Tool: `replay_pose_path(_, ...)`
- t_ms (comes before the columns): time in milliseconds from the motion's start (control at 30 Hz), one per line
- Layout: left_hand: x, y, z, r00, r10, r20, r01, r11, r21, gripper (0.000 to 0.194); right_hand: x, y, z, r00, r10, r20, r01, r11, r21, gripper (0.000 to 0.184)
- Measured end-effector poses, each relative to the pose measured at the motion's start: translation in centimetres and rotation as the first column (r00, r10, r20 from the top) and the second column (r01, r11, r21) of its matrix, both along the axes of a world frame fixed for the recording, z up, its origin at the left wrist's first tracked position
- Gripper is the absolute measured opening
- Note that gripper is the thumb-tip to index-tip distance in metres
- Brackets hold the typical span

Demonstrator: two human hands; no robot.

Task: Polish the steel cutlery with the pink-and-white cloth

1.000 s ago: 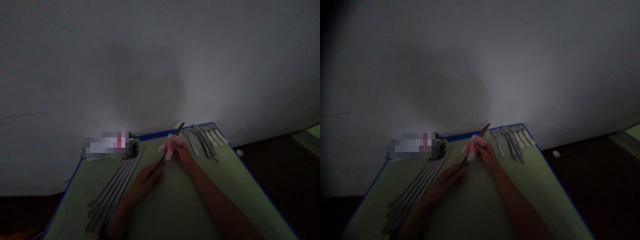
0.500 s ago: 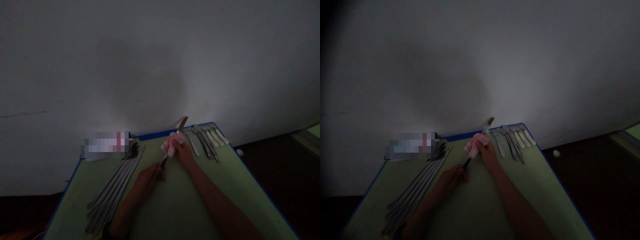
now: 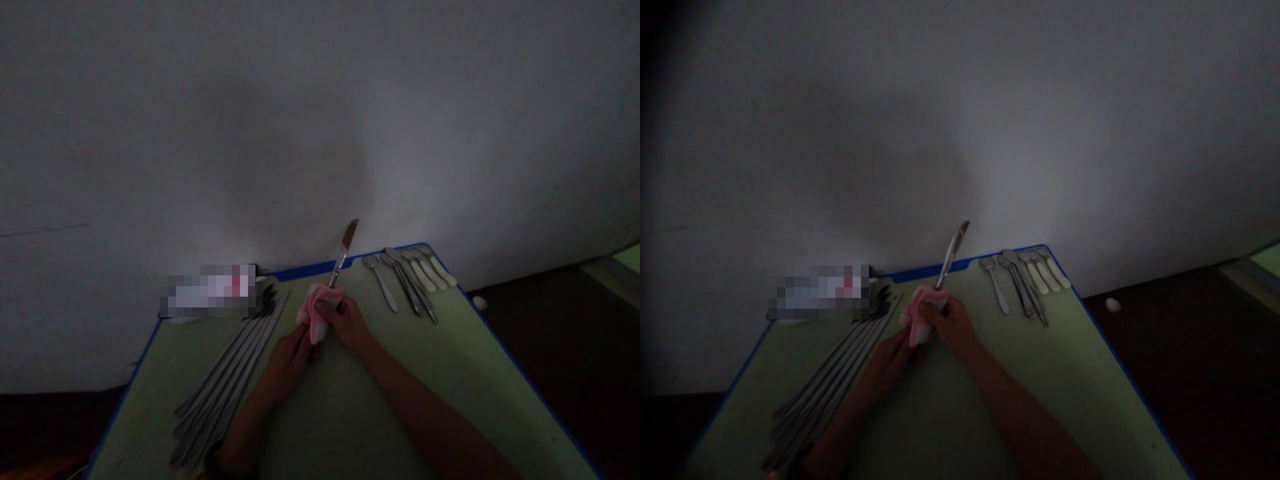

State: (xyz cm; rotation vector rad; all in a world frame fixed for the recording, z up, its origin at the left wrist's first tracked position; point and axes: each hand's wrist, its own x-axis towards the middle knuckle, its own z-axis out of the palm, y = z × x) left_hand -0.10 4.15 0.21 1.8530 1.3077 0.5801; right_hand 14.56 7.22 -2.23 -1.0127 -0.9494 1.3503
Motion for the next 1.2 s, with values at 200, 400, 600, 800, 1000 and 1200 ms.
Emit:
replay_pose_path(200, -0.23, -0.16, 0.73, 0.998, -0.018, 0.063, 0.020, 1.000, -0.020, 0.043, 0.01, -0.30, 0.57, 1.000, -0.018, -0.003, 0.018, 0.999, -0.036, 0.024)
replay_pose_path(400, -0.20, 0.09, 0.60, 0.999, 0.002, 0.044, -0.001, 1.000, -0.026, 0.041, 0.10, -0.16, 0.47, 0.999, -0.001, 0.034, 0.002, 1.000, -0.015, 0.026)
replay_pose_path(600, -0.09, 0.03, 0.34, 1.000, -0.001, 0.021, 0.001, 1.000, -0.021, 0.039, 0.19, -0.08, 0.60, 0.997, 0.001, 0.078, 0.000, 1.000, -0.009, 0.027)
replay_pose_path(800, -0.09, -0.03, 0.31, 1.000, -0.001, 0.026, 0.001, 1.000, 0.003, 0.039, 0.11, -0.04, 0.28, 0.997, 0.006, 0.079, -0.005, 1.000, -0.019, 0.028)
replay_pose_path(1000, -0.27, 0.07, 0.12, 0.998, -0.026, 0.052, 0.026, 1.000, -0.009, 0.039, 0.17, -0.03, 0.18, 0.996, 0.021, 0.085, -0.021, 1.000, -0.004, 0.026)
replay_pose_path(1200, -0.26, 0.26, -0.04, 1.000, -0.001, 0.022, 0.001, 1.000, -0.021, 0.037, 0.25, 0.07, 0.22, 0.997, 0.035, 0.061, -0.035, 0.999, -0.015, 0.023)
